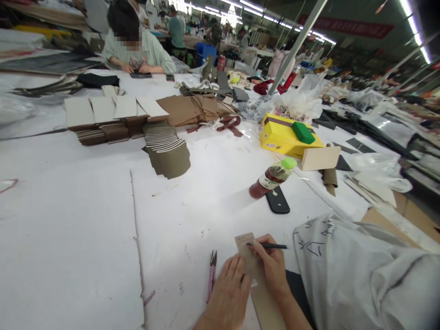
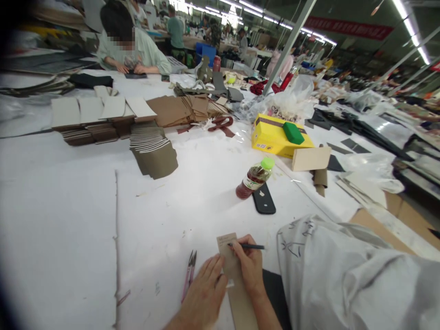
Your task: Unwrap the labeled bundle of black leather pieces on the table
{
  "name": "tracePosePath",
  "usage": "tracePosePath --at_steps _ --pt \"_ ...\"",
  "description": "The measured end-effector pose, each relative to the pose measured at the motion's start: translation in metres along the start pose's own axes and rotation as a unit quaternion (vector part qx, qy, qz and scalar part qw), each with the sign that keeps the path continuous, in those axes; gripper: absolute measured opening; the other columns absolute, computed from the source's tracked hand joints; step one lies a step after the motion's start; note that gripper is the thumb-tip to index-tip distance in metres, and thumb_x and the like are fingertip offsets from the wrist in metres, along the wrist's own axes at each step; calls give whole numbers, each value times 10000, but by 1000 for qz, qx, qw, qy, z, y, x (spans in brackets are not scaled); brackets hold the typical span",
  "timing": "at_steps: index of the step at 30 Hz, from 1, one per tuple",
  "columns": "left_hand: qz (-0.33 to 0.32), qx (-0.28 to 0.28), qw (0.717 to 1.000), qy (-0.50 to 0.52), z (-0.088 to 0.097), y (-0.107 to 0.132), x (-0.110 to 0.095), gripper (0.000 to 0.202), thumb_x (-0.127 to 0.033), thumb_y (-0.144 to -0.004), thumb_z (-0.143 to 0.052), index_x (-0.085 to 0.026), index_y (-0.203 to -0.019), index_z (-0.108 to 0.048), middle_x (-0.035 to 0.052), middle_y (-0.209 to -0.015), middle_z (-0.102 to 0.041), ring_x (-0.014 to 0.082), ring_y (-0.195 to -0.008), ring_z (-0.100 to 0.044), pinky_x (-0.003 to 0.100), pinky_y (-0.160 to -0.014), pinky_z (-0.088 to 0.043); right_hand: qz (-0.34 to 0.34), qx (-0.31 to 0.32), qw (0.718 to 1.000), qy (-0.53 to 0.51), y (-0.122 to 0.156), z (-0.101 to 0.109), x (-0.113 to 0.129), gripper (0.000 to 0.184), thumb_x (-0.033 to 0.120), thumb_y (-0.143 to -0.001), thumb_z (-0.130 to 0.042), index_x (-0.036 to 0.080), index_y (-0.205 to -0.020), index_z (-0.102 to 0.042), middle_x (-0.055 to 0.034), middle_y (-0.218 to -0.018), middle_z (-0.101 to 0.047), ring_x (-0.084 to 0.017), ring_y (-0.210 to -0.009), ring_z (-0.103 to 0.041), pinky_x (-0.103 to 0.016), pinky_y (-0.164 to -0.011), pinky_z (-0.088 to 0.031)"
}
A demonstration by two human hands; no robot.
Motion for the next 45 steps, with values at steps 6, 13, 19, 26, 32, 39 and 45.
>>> tracePosePath --at_steps 6,13,19,26,32,39,45 --pt "-7 -4 1000 -1 3 0 -2 124 -228 -883 -486 -175 -915 -594 116 -1310 -566 233 -1270 -477 356 -1070 -381 30 26 999 34 10 -9 6 265 421 -823 -651 193 -732 -551 18 -674 -519 -155 -649 -475 -253 -597 -393" --pt "6 43 999 3 -5 4 -3 165 -209 -906 -486 -165 -1019 -598 114 -1372 -512 213 -1343 -388 360 -1123 -318 47 24 996 69 15 -12 -2 241 420 -867 -601 200 -787 -548 15 -734 -530 -159 -705 -486 -269 -667 -395" --pt "11 30 999 -1 -5 2 -2 167 -213 -918 -476 -168 -1017 -602 103 -1369 -516 210 -1341 -392 358 -1122 -326 46 28 995 81 15 -13 0 240 425 -859 -609 200 -796 -556 15 -735 -543 -167 -718 -504 -276 -687 -402" --pt "6 33 999 -2 -3 1 -3 161 -217 -921 -479 -165 -1007 -605 110 -1343 -536 209 -1316 -428 355 -1122 -332 39 19 996 77 15 -13 0 250 438 -836 -627 201 -779 -572 12 -734 -562 -172 -716 -506 -273 -682 -395" --pt "6 49 999 0 -4 3 -4 140 -210 -921 -480 -162 -966 -604 117 -1332 -543 216 -1312 -433 368 -1114 -350 31 5 999 43 13 -8 -4 235 409 -818 -662 201 -754 -574 19 -716 -552 -162 -710 -495 -266 -674 -393" --pt "42 63 996 38 -5 3 0 181 -190 -922 -478 -166 -1057 -597 101 -1361 -522 222 -1312 -430 391 -1104 -369 -23 -2 998 -66 3 4 -10 239 415 -819 -664 220 -792 -531 51 -630 -539 -148 -651 -519 -267 -661 -413" --pt "107 94 982 122 20 -11 0 274 -148 -902 -450 -164 -1143 -580 107 -1297 -559 217 -1220 -507 394 -1026 -441 -56 45 990 -123 14 3 25 247 418 -801 -684 220 -836 -541 34 -645 -576 -157 -609 -542 -284 -612 -447"
Point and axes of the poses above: each hand's wrist, its own y-axis away from the middle knuckle, its own z-axis out of the back of the hand, x = y × z, the point moved 8 cm from there along -y, towards the middle knuckle
